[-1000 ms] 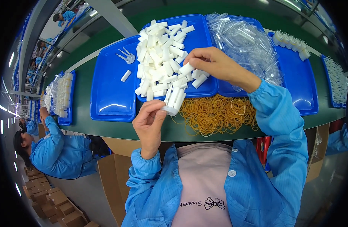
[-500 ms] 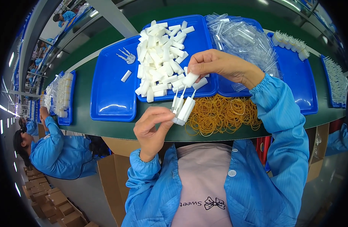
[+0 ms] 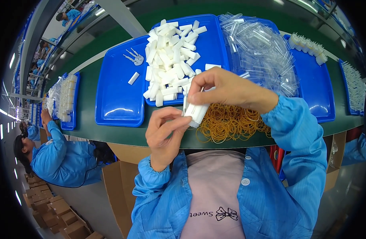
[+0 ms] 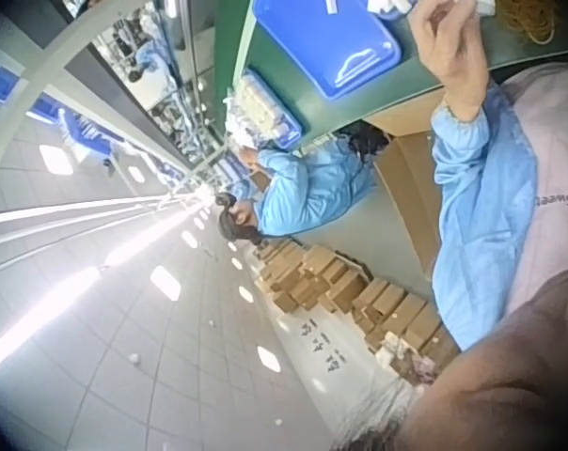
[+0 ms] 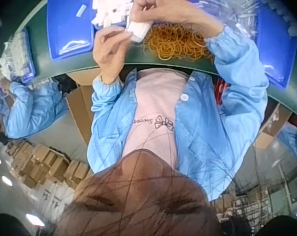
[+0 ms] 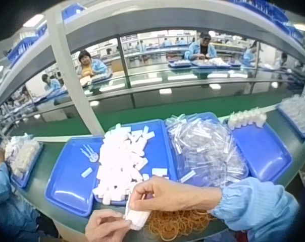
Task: The person assembles units by attaching white foam pieces onto the prongs of a plastic base, sliding clear plastic tubes over the foam pieces, and wrapping a rubber band around the bundle.
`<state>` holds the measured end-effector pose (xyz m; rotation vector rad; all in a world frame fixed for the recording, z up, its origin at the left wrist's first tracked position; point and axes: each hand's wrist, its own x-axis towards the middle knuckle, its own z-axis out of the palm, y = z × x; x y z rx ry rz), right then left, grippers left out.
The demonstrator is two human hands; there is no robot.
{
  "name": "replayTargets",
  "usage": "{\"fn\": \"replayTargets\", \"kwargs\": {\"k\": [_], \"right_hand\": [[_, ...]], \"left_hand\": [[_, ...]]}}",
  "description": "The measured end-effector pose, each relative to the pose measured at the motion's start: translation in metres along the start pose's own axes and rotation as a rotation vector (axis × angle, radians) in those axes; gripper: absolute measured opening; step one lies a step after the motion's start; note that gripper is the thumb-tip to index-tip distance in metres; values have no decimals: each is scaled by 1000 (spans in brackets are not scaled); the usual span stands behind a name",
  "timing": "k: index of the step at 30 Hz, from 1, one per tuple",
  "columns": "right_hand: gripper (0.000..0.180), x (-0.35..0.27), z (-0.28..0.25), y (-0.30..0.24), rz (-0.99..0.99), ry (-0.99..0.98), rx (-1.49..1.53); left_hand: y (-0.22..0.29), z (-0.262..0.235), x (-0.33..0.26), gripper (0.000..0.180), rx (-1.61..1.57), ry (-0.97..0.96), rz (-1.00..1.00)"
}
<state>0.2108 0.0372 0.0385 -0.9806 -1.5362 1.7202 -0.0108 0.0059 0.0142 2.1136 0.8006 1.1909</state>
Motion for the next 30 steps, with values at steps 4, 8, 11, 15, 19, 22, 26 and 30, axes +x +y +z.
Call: {"fn": "replayTargets", "kwargs": {"k": [4,8,11,15,19,22,26,30], "right_hand": [[22,-6,18,-9,-83,115,-79],[22,-7,11,-8,-107,118,-129],[19,-1,-3,-8,-215,220,-430],[10,-2,-17,12,-289,363,-1045],[10,-1,-12,42,-255,296,-1471],[12,3,-12,48,-300,313,-1558],[7,7,-18,53,-349,282,-1555],[15,6,-21,49,-417,377,-1263]], "left_hand": [[-4,2,-9,37,-90,147,-61],[-12,2,-10,26,-49,122,-134],[-16,3,-11,18,-59,76,-214],[-20,2,-11,14,-47,50,-297],[-21,2,-12,14,-14,65,-282],[-18,2,-9,14,39,61,-224],[-17,2,-9,16,65,49,-165],[-13,3,-11,18,91,43,-75]]}}
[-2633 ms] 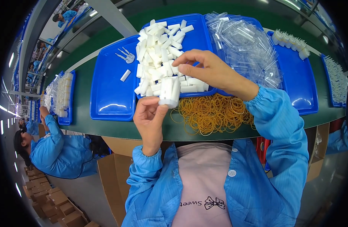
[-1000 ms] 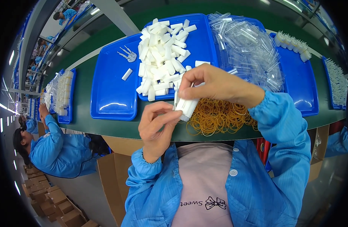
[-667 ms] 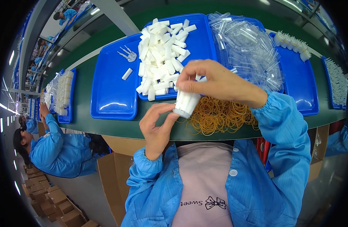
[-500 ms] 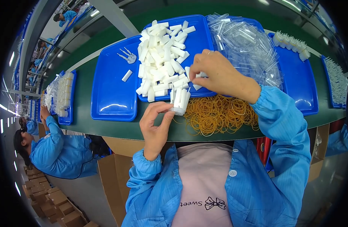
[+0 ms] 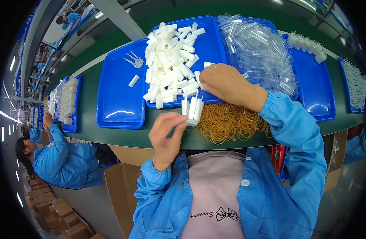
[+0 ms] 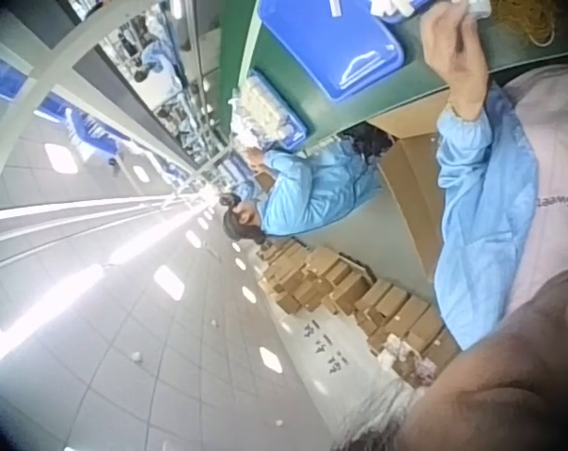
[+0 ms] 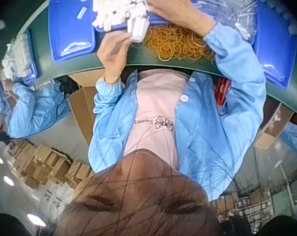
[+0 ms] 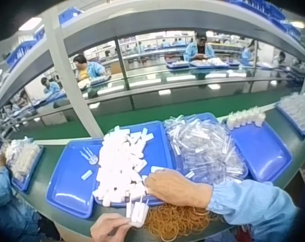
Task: The person assembles units by attaching white foam pieces onto the prongs of a plastic base, sliding clear plastic tubes over the foam pieces, and wrapping a rubber band around the bundle.
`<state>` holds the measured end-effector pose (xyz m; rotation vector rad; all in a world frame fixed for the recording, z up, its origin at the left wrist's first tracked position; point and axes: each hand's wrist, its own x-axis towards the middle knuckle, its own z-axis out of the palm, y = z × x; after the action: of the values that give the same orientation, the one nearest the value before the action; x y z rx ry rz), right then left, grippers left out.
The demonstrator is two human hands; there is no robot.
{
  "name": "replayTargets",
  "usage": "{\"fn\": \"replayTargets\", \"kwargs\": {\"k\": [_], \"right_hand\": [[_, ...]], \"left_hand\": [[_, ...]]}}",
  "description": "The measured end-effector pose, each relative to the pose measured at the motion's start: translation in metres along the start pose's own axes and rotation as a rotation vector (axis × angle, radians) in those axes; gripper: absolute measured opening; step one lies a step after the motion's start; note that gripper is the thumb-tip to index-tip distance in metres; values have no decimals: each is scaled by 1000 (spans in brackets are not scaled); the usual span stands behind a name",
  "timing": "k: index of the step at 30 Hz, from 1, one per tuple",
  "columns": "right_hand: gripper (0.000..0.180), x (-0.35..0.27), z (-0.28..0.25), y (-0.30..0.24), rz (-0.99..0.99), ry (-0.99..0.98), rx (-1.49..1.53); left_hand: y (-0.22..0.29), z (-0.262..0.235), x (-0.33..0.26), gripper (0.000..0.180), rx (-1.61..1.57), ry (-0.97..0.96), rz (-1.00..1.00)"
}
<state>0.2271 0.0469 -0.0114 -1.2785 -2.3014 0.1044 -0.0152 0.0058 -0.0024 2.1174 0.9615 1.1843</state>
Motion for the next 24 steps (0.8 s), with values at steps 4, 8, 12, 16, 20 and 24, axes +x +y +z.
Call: {"fn": "replayTargets", "kwargs": {"k": [4,8,12,16,20,24], "right_hand": [[23,14,-19,-10,455,74,719],[31,19,-19,-15,660,92,1346],[32,17,-23,-15,688,-7,1536],[31,17,-24,-15,676,-22,1567],[28,17,-26,-23,617,-94,1532],[27,17,-34,-16,621,-107,1424]], "left_hand": [[6,1,-1,21,3,-11,72],[11,5,1,26,-4,-8,142],[12,6,2,26,-18,-7,133],[13,5,3,26,-30,-3,129],[13,4,5,25,-54,-1,96],[14,3,4,25,-60,-13,116]]}}
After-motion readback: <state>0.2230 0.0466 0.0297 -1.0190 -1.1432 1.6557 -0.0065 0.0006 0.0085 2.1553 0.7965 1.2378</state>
